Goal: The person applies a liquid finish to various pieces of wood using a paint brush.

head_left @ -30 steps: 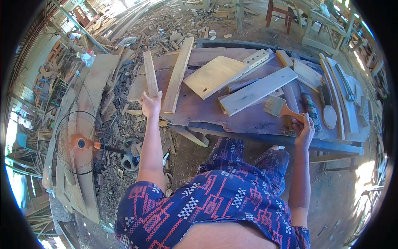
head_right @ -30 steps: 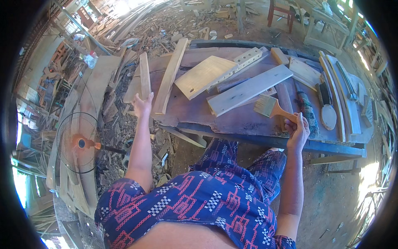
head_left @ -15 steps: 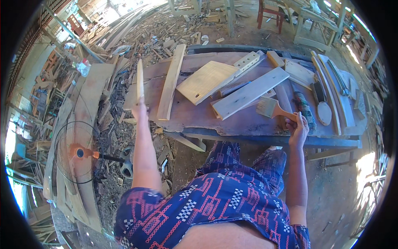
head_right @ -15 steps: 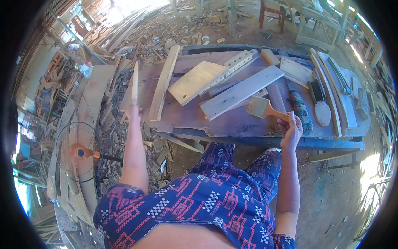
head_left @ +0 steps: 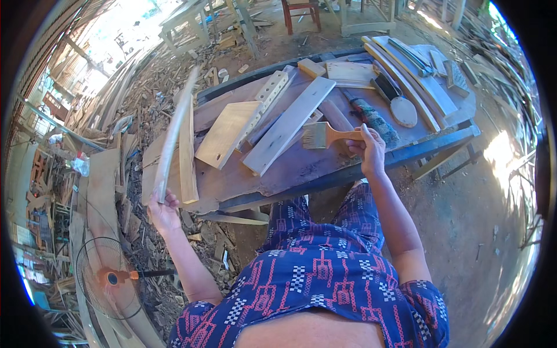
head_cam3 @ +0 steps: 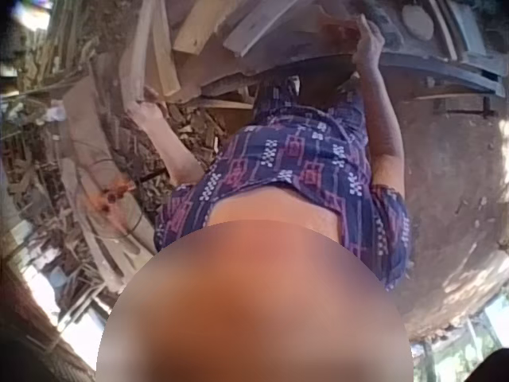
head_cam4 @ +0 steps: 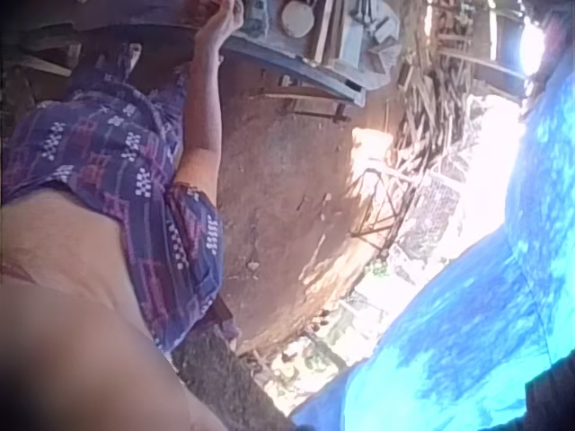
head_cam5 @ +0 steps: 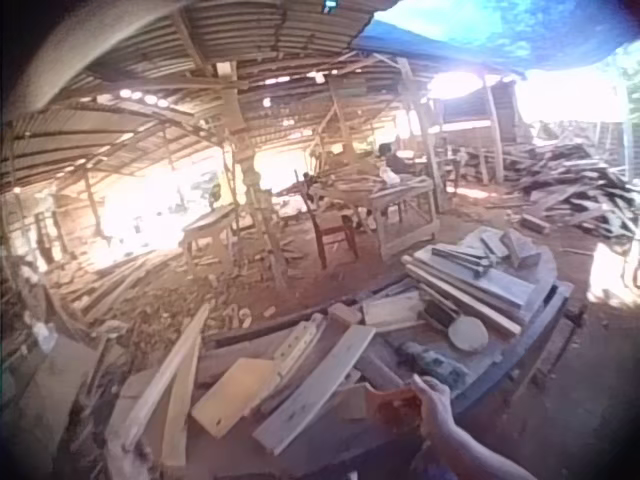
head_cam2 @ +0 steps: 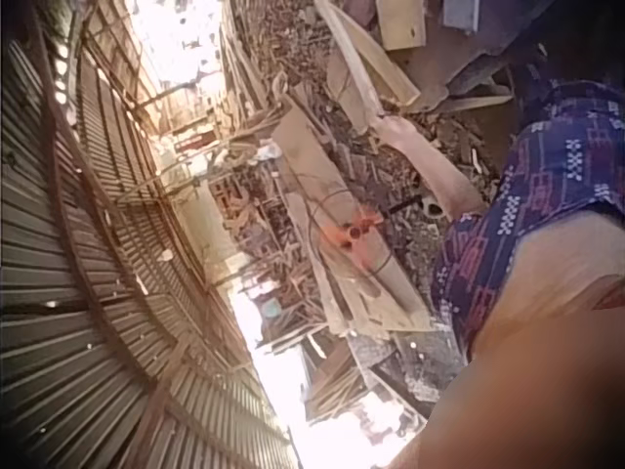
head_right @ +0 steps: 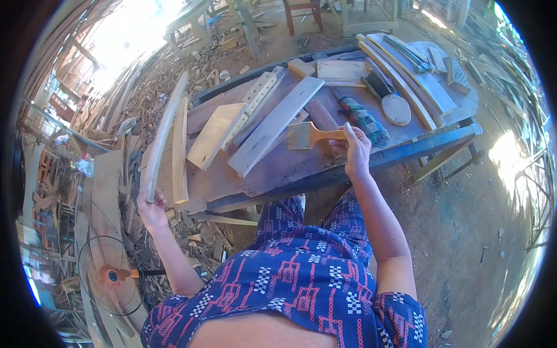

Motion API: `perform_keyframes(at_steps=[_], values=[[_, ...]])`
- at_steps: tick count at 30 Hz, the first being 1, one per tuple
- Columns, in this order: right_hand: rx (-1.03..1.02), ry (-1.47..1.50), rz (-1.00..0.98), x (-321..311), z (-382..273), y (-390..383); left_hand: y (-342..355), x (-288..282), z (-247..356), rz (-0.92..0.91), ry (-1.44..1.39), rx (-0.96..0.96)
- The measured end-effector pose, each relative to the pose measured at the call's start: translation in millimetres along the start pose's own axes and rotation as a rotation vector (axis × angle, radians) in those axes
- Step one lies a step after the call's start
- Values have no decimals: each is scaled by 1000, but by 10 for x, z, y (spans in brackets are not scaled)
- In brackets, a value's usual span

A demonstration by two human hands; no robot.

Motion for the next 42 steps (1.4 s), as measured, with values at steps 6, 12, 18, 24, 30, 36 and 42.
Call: perform_keyframes(at_steps=[6, 12, 18, 24, 30, 36, 42], values=[[62, 316, 28, -250, -183, -18, -423, 769, -87, -378, 124, -3], [-99, 328, 155, -738, -642, 42, -688, 1098, -402, -666, 253, 20], [-296, 20, 264, -395, -1242, -69, -838, 1186, -468, -826, 402, -8], [-605, -535, 18, 115, -1225, 311, -912, 1287, -450, -866, 417, 104], [-713, -1163, -70, 483, -966, 499, -836, 1188, -560, -771, 272, -35], [-788, -1289, -146, 738, -814, 376, -824, 1134, -612, -704, 257, -136], [-863, -1057, -397, 1375, -949, -445, -799, 1097, -637, -736, 216, -183]])
Point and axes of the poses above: each hand's wrist, its own y-axis towards the middle knuckle, its own x-axis out of the palm, z = x × y, the point moved 1 cm from there along y, towards the middle knuckle, and after that the axes turned 6 degrees about -y, right-handed, at the moved point
